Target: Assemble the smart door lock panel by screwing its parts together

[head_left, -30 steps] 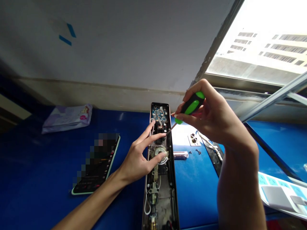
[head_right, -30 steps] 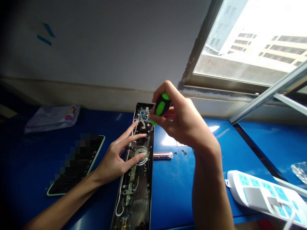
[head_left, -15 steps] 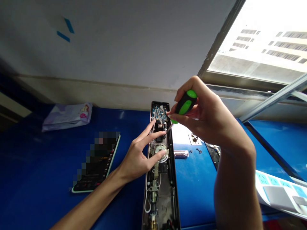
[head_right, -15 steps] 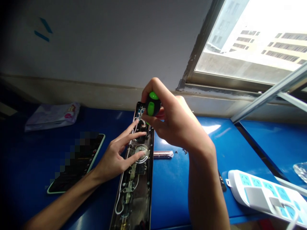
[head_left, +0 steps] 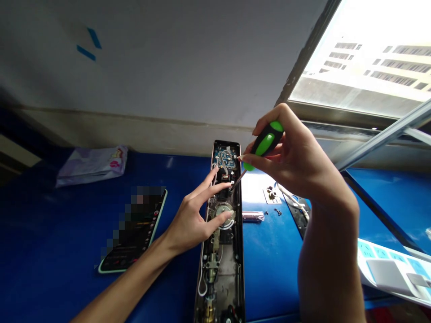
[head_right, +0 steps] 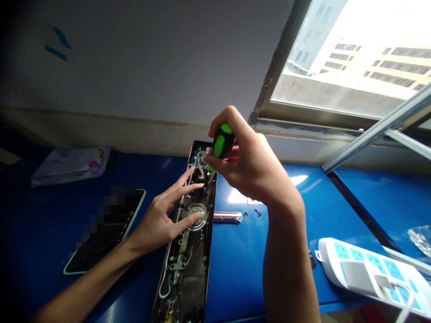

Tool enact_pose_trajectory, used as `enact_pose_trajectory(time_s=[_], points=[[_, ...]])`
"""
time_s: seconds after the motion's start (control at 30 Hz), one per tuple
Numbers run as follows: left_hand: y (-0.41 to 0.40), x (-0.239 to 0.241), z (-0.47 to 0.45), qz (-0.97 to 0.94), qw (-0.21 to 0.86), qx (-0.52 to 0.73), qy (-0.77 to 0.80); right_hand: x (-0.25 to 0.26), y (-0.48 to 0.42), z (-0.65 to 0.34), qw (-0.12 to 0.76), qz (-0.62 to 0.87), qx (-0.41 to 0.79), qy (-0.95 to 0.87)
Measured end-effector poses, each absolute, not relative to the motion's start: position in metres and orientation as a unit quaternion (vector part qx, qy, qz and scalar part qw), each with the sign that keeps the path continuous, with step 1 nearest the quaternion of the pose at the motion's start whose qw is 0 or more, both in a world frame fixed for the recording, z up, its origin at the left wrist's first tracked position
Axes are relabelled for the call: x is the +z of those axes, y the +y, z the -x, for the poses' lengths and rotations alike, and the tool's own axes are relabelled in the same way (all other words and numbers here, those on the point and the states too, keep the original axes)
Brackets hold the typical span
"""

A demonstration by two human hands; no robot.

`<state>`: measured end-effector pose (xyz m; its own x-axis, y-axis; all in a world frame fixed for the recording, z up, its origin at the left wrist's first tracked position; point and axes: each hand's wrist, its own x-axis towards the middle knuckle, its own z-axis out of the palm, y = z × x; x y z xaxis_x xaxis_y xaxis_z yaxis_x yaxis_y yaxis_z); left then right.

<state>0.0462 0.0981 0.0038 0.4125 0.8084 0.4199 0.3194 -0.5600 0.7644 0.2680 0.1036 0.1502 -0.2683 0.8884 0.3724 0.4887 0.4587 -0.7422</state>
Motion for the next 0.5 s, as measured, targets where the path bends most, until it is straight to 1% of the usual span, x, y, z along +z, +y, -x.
enact_pose_trajectory(time_s=[0.23, 0.5], points=[[0.105, 0.004, -0.042, -0.793, 0.283, 0.407, 0.355, 0.148, 0.108, -0.272, 0.418, 0.467, 0.22, -0.748], [0.119, 0.004, -0.039, -0.787, 0.266, 0.42, 0.366, 0.147, 0.113, -0.276, 0.411, 0.499, 0.157, -0.747]])
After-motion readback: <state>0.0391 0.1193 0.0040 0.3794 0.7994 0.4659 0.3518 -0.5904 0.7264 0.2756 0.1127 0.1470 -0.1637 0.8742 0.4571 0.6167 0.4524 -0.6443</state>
